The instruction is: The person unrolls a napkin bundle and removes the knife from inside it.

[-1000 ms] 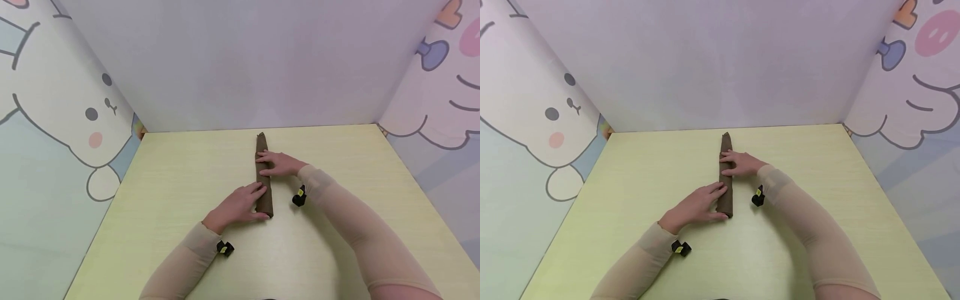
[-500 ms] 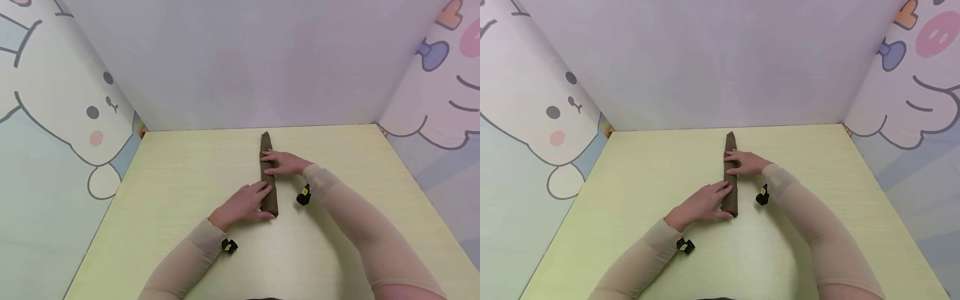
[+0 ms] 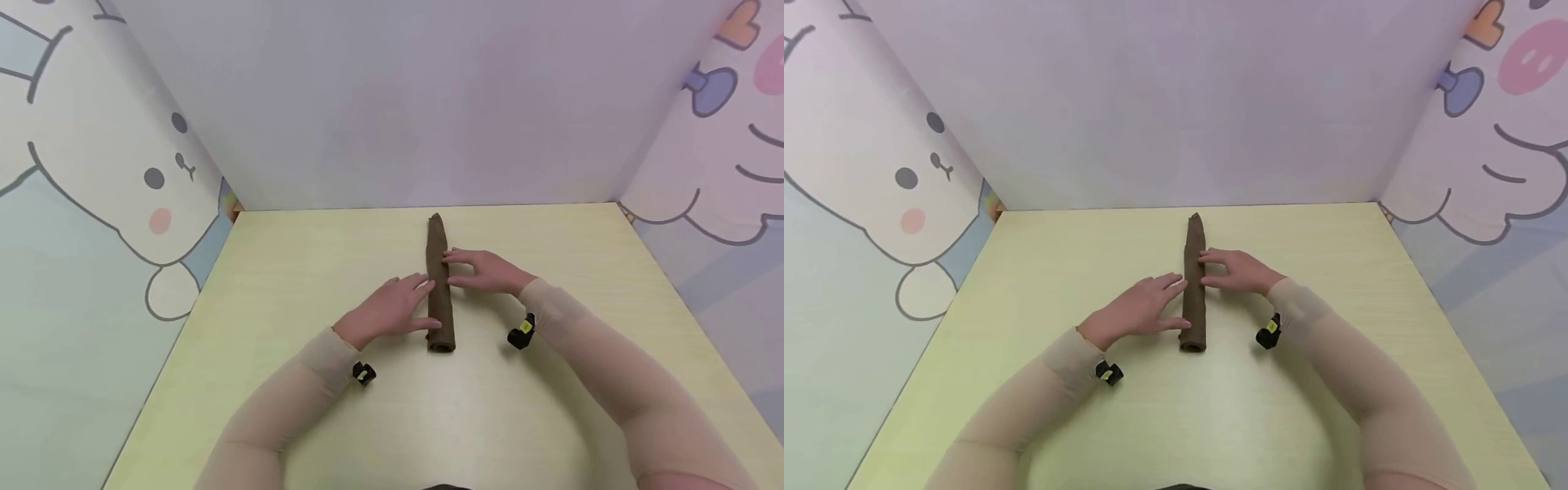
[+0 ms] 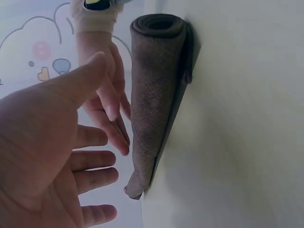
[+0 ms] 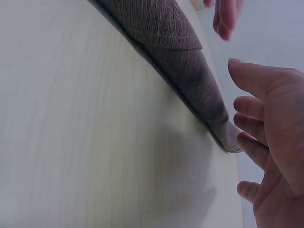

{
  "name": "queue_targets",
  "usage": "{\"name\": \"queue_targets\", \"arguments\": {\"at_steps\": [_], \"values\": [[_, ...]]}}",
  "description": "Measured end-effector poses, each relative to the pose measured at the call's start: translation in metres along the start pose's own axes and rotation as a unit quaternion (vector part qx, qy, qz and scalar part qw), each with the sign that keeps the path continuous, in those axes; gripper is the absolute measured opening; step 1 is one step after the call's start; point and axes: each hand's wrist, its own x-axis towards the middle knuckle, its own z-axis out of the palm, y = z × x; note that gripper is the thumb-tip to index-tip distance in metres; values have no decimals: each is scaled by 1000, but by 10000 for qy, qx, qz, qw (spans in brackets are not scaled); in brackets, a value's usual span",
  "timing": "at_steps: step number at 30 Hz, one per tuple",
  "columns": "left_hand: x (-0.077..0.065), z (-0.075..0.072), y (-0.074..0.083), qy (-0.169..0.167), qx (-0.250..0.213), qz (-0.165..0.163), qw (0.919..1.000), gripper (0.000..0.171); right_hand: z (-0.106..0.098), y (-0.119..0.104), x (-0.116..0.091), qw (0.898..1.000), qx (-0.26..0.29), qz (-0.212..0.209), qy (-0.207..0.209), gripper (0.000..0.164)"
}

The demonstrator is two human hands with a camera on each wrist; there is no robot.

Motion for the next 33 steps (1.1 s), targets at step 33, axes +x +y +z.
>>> {"name": "queue_targets", "arguments": {"at_steps": [33], "values": [[23, 25, -13, -605, -1009, -252, 9927, 112, 31, -18, -47, 9975, 415, -299, 494, 51]]}}
